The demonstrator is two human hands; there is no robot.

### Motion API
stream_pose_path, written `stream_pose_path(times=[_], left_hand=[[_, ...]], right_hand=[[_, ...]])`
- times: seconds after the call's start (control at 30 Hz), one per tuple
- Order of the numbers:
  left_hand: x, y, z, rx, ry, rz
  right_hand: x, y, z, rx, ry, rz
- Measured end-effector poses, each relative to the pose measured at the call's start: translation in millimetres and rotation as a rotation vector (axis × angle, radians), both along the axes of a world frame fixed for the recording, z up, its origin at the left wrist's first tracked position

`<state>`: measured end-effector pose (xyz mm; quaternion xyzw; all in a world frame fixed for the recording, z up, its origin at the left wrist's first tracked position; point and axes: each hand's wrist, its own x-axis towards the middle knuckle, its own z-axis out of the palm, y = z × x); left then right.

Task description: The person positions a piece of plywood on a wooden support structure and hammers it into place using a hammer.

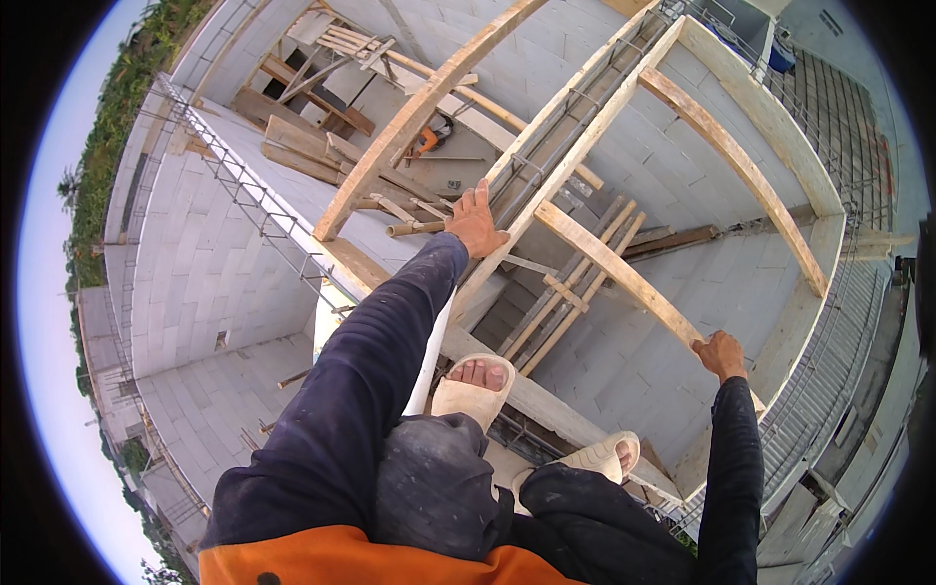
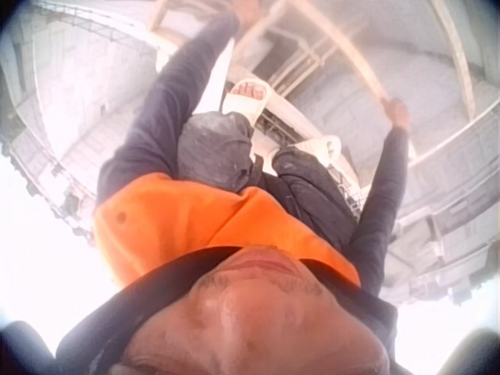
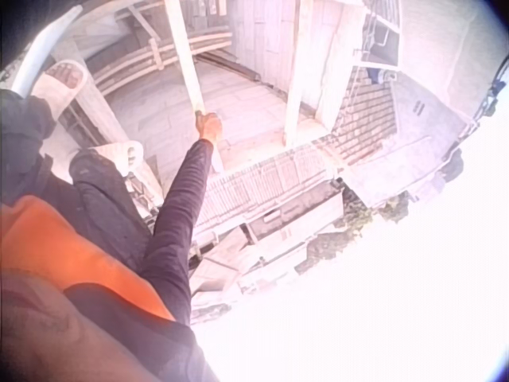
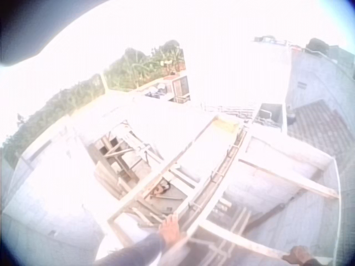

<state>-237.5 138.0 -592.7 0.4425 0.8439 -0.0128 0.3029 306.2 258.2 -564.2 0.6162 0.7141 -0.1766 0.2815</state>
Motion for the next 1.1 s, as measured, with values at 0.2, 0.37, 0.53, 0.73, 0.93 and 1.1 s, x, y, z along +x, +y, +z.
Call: stream_pose_path(times=[0.2, 0.37, 0.53, 0.73, 0.93, 1.1], left_hand=[[-3, -2, -7, 0.027, 0.010, -0.002], [1, 0, -4, 0.036, -0.002, 0.001], [0, -2, -7, 0.042, 0.017, -0.004], [-3, -2, -10, 0.029, -0.010, 0.001], [0, 0, -12, 0.085, 0.018, -0.023], [-11, -6, -7, 0.079, 0.008, -0.021]], right_hand=[[-2, -2, 1, -0.012, -0.002, 0.001], [7, -2, -6, 0.006, -0.012, 0.022], [2, -2, -5, -0.001, -0.011, 0.011], [4, -2, -7, 0.017, 0.009, 0.019], [10, 2, -12, 0.018, -0.009, 0.038], [-10, 1, 0, 0.036, -0.034, 0.064]])
